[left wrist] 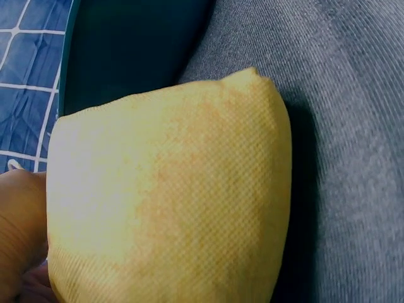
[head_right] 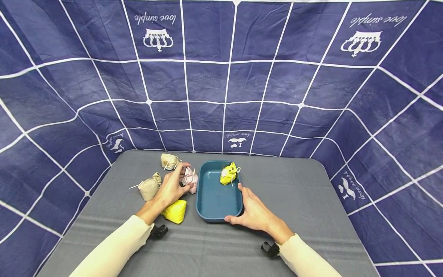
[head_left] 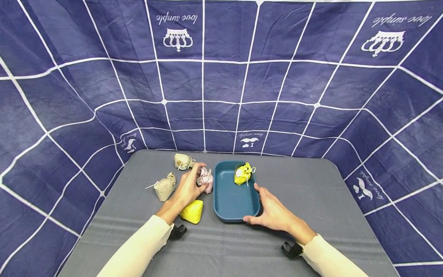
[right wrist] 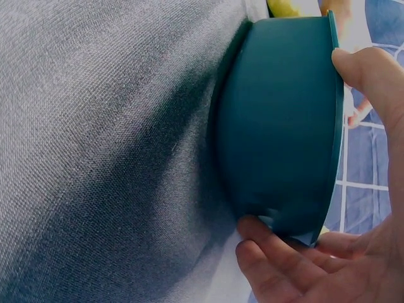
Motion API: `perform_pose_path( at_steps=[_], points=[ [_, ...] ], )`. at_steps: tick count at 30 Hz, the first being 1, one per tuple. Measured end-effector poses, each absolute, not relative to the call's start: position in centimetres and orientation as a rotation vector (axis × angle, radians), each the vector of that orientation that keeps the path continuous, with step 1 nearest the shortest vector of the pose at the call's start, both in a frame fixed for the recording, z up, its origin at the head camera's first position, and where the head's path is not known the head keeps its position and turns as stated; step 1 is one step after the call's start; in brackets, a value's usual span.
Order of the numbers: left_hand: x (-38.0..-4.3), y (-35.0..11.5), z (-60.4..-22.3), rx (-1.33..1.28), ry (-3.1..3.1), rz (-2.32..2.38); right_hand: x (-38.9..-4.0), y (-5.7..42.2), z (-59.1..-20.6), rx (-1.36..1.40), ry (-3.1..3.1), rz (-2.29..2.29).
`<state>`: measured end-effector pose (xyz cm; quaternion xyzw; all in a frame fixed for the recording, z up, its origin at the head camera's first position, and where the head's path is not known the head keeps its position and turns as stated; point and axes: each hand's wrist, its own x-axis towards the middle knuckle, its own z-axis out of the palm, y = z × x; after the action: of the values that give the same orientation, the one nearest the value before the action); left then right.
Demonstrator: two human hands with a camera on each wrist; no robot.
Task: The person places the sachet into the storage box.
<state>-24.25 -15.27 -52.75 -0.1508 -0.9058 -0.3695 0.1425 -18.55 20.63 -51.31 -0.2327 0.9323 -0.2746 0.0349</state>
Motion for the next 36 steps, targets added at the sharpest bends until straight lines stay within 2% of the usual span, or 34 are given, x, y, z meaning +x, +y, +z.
perform_pose_path(
  at_steps=[9, 36],
  points=[
    [-24.4, -15.8, -51.9, -0.372, -2.595, -1.034, -18.7, 20.6, -51.1, -0.696, 2.844, -0.857],
    [-25.0, -14.2, -48.7, -0.498, -2.520, -1.071, -18.7, 20.7, -51.3, -0.695, 2.843, -0.857]
  ],
)
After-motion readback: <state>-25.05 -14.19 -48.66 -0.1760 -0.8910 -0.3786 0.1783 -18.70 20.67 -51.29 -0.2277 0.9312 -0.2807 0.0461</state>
